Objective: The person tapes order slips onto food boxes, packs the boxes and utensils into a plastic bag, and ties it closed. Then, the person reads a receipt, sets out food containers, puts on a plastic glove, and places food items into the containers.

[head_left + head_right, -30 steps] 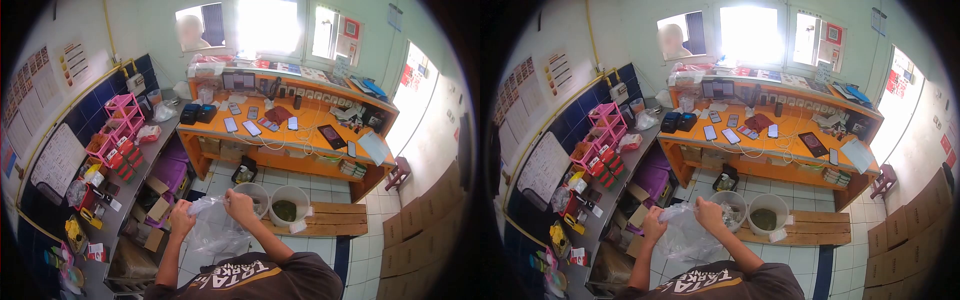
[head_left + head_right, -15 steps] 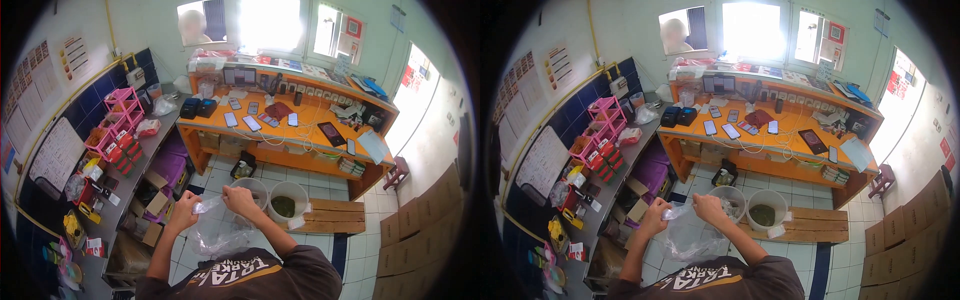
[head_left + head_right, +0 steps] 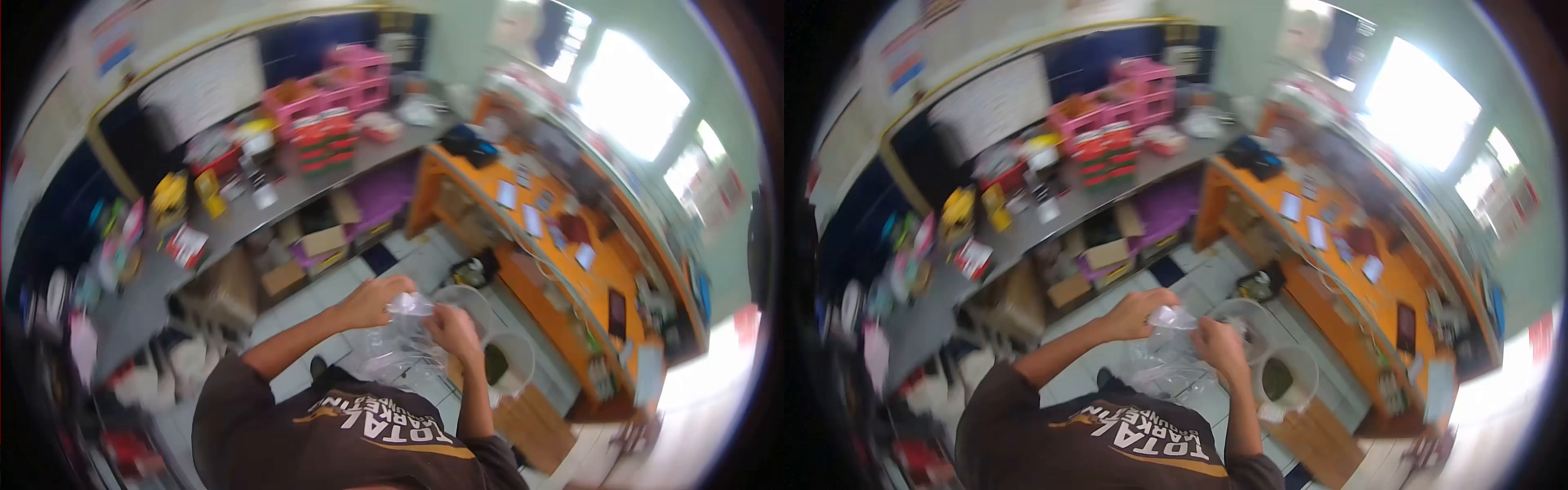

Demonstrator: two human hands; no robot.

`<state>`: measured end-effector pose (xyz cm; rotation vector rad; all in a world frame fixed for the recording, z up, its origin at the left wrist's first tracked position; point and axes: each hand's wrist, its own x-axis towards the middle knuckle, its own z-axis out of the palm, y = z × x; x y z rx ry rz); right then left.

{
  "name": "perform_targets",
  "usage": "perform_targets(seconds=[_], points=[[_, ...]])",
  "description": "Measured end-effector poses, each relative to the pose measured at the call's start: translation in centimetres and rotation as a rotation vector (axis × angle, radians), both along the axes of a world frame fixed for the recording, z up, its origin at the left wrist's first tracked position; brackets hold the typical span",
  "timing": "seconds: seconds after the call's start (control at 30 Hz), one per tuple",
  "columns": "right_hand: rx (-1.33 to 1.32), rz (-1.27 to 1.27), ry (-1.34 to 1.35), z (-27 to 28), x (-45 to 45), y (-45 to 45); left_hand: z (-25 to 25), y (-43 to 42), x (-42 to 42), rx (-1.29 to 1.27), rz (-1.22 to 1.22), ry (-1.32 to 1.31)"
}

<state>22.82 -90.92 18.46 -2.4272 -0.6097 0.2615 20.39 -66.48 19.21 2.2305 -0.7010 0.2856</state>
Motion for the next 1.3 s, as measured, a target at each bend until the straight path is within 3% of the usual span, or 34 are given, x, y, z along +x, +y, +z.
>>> perform_targets(seconds=[0.07,0.17,0.2,0.27,0.3,0.37,0.43,0.5,0.57,0.6,0.63,0.7,0.8,0.9,0.97,1.03,1.1,1.17,1.2,1.27,1.3], points=[[0.121,0.022,0.083,-1.4,0.9,0.9,-0.1,2.2,-1.6,-0.003,0.086,0.085],[0.162,0.229,0.127,-3.6,3.2,3.1,-1.0,5.8,-4.7,-0.244,0.059,0.140],[0.149,0.325,-0.002,-3.0,2.9,4.9,-2.4,6.7,-6.5,-0.326,0.104,0.100],[0.199,0.495,0.090,-3.6,3.2,8.2,-1.6,8.6,-10.8,-0.309,0.211,0.275],[0.235,0.527,0.198,-3.6,3.3,10.3,-2.2,9.5,-12.9,-0.206,0.420,0.221],[0.243,0.619,0.101,-4.3,3.5,13.6,-2.7,10.4,-16.6,-0.088,0.687,0.173],[0.256,0.681,0.153,-3.6,1.1,17.0,-2.8,10.2,-19.7,0.004,1.181,0.325],[0.273,0.734,0.199,-3.4,-2.3,20.5,-6.1,10.1,-21.8,-0.021,1.418,0.263],[0.268,0.785,-0.014,-3.6,-5.3,23.2,-9.2,11.2,-24.4,-0.239,1.716,0.340],[0.314,0.755,-0.060,-4.0,-6.5,24.1,-10.8,11.5,-26.3,-0.255,1.827,0.195],[0.322,0.786,-0.065,-5.1,-6.3,25.2,-12.2,13.1,-28.4,-0.259,1.857,0.179],[0.380,0.773,-0.497,-7.8,-4.3,26.4,-14.6,14.5,-33.2,-0.100,1.896,0.248],[0.291,0.697,-0.388,-8.1,-1.4,27.5,-10.2,13.9,-42.3,-0.181,2.101,0.233],[0.151,0.619,-0.316,-9.8,-4.7,29.8,-9.8,12.9,-45.0,-0.140,2.109,0.219],[0.329,0.797,-0.810,-5.6,-14.5,29.0,-7.7,10.9,-45.8,-0.139,2.083,0.197],[0.522,1.029,-0.930,-3.9,-22.6,29.7,-6.5,8.9,-45.9,-0.144,2.054,0.169],[0.613,1.199,-0.786,-6.7,-26.0,31.6,-6.5,7.0,-45.8,-0.121,1.939,0.172],[0.397,1.319,-0.360,-11.0,-26.8,34.0,-8.2,5.8,-47.1,0.062,2.093,0.325],[0.407,1.348,-0.364,-10.6,-26.2,34.3,-11.1,5.7,-48.6,0.167,2.182,0.388],[0.172,1.134,-0.401,-8.6,-25.6,34.5,-15.0,3.9,-52.2,0.231,2.333,0.619],[0.180,1.148,-0.403,-9.5,-24.8,35.1,-15.0,2.3,-53.4,0.119,2.302,0.797]])
